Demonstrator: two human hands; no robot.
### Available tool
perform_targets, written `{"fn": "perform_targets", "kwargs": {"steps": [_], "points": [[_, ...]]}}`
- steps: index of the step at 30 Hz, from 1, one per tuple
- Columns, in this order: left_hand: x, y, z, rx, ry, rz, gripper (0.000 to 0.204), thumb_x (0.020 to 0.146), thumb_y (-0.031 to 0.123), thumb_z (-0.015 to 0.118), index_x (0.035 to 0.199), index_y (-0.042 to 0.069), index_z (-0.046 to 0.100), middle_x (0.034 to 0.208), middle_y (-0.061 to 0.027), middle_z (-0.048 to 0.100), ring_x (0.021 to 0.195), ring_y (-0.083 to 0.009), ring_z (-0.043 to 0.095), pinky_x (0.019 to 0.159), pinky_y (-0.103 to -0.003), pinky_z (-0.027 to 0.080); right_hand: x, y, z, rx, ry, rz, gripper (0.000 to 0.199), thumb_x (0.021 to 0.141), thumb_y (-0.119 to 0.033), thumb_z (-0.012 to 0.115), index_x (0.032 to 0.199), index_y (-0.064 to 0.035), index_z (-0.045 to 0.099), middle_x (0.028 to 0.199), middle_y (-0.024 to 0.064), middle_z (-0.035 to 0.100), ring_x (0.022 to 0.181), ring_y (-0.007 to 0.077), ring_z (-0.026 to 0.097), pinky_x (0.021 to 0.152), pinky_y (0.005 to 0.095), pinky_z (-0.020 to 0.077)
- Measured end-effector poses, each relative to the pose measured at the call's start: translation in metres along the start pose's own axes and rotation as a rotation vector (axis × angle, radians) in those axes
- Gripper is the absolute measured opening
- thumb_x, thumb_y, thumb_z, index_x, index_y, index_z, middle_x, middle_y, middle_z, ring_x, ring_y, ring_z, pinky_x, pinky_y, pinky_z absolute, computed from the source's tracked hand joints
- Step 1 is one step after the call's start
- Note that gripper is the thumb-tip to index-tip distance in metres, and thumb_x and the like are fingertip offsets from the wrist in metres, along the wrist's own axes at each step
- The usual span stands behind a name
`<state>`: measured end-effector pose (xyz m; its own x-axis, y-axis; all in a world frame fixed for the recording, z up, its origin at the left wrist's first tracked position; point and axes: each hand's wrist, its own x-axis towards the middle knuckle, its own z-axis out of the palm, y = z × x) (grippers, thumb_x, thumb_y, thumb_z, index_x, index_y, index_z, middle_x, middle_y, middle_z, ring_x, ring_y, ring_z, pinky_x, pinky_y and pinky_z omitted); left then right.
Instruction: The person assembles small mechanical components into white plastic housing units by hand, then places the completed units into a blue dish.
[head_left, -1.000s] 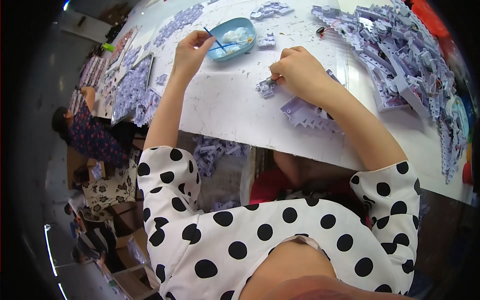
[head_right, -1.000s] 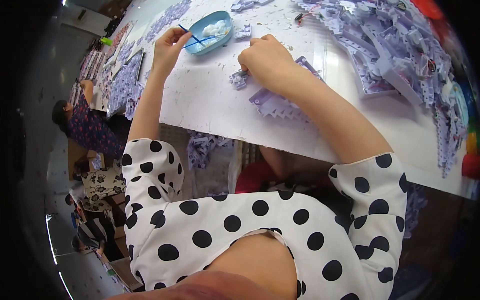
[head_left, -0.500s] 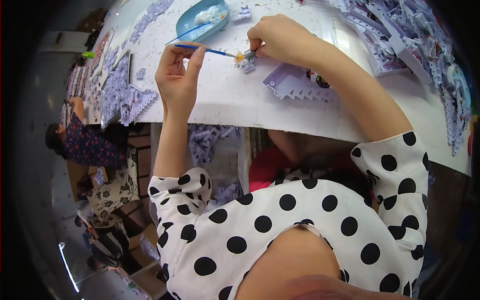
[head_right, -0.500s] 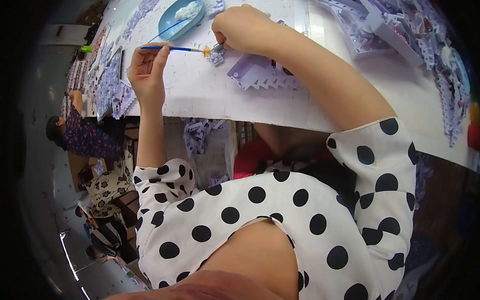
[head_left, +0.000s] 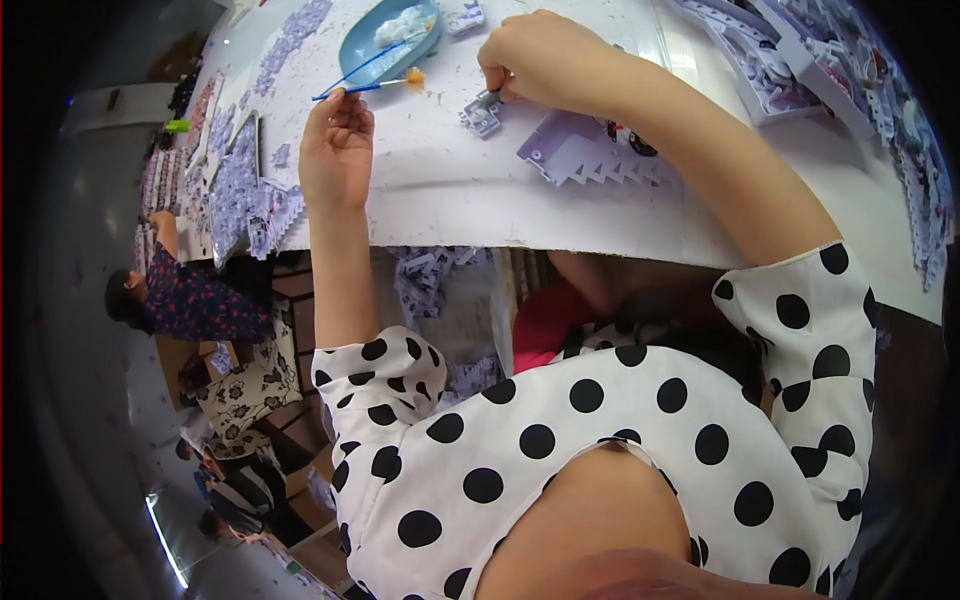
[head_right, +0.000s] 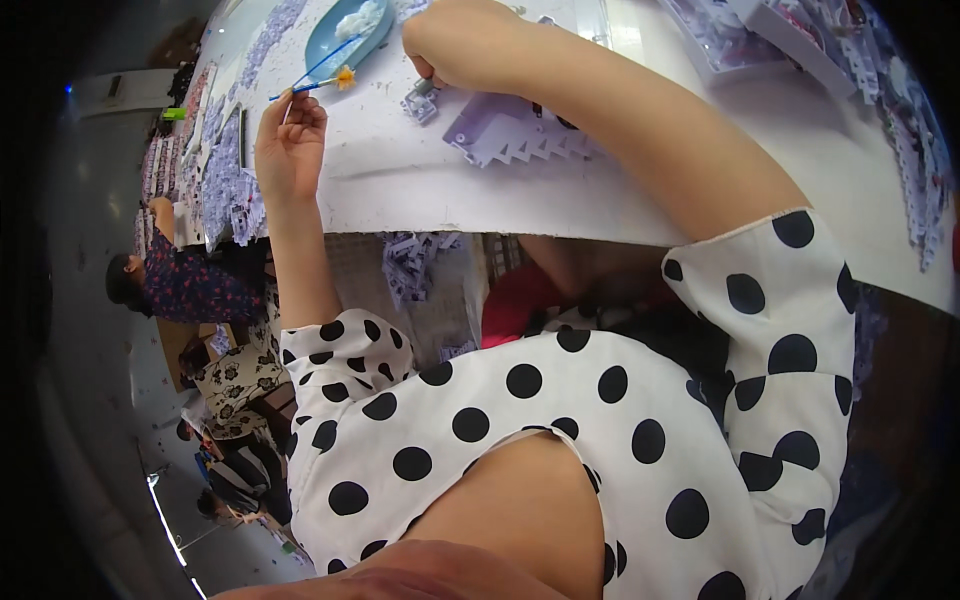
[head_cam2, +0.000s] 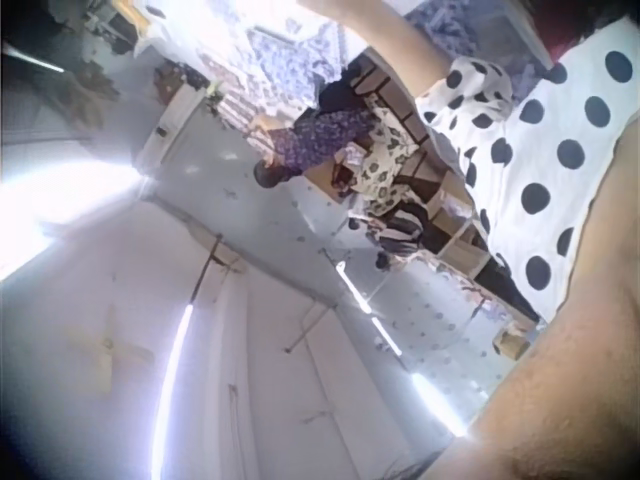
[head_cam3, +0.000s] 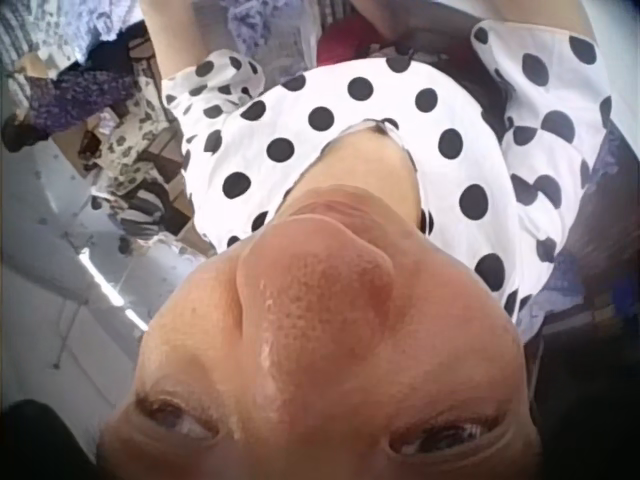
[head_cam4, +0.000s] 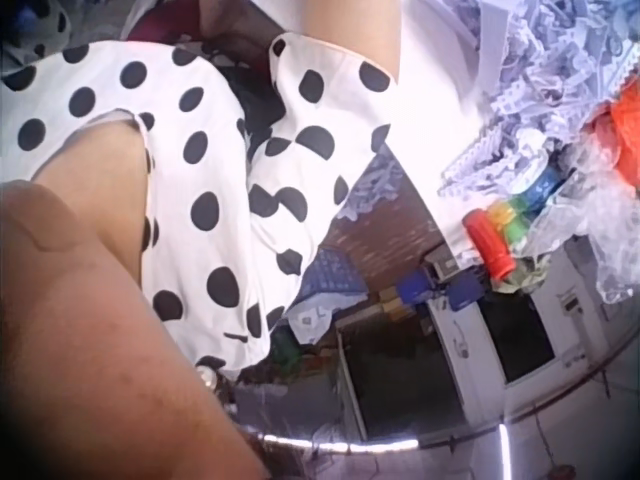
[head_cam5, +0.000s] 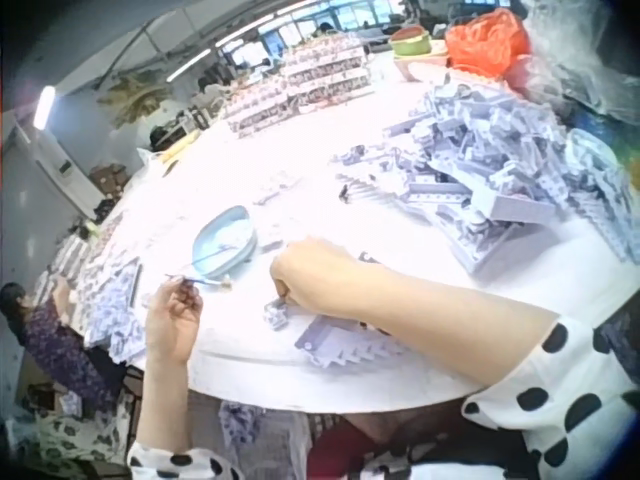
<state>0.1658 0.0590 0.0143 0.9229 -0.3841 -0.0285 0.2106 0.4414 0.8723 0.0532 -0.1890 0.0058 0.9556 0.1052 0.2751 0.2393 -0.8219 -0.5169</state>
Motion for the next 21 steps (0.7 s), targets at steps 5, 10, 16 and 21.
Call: {"fn": "perform_targets", "kwargs": {"steps": [5, 10, 16, 21], "points": [[-0.013, -0.01, 0.013, 0.294, -0.155, 0.365, 0.008, 0.091, 0.001, 0.062, 0.098, -0.002, 0.063, 0.093, -0.0094, 0.067, 0.086, -0.0149, 0.062, 0.084, -0.027, 0.049, 0.004, 0.004, 0.006, -0.031, 0.019, -0.014, 0.013, 0.073, -0.003, 0.064, 0.08, -0.0046, 0.074, 0.082, 0.0206, 0.07, 0.08, 0.0355, 0.07, 0.075, 0.0421, 0.0537], [-0.034, -0.022, 0.039, 0.741, -0.254, 0.609, 0.012, 0.09, -0.004, 0.064, 0.101, -0.003, 0.061, 0.096, -0.0079, 0.067, 0.09, -0.0123, 0.062, 0.086, -0.025, 0.048, 0.003, 0.005, 0.009, -0.038, 0.047, -0.035, 0.013, 0.073, -0.003, 0.064, 0.079, -0.005, 0.075, 0.081, 0.0207, 0.07, 0.081, 0.0363, 0.069, 0.076, 0.0423, 0.0533], [-0.033, -0.017, 0.043, 0.788, -0.253, 0.625, 0.015, 0.089, -0.003, 0.066, 0.102, -0.002, 0.06, 0.096, -0.0052, 0.065, 0.09, -0.0108, 0.059, 0.084, -0.025, 0.046, 0.003, 0.001, 0.003, -0.068, 0.012, -0.01, 0.012, 0.073, -0.006, 0.064, 0.079, -0.0058, 0.075, 0.081, 0.0208, 0.07, 0.08, 0.0361, 0.069, 0.075, 0.0424, 0.0537], [-0.035, -0.025, 0.051, 0.924, -0.359, 0.692, 0.015, 0.088, -0.004, 0.066, 0.102, -0.002, 0.061, 0.096, -0.0049, 0.065, 0.09, -0.0112, 0.059, 0.085, -0.025, 0.046, 0.005, 0.001, 0.002, -0.086, 0.005, -0.021, 0.012, 0.073, -0.007, 0.065, 0.079, -0.006, 0.075, 0.08, 0.0205, 0.07, 0.079, 0.0359, 0.069, 0.074, 0.0422, 0.0542]]}}
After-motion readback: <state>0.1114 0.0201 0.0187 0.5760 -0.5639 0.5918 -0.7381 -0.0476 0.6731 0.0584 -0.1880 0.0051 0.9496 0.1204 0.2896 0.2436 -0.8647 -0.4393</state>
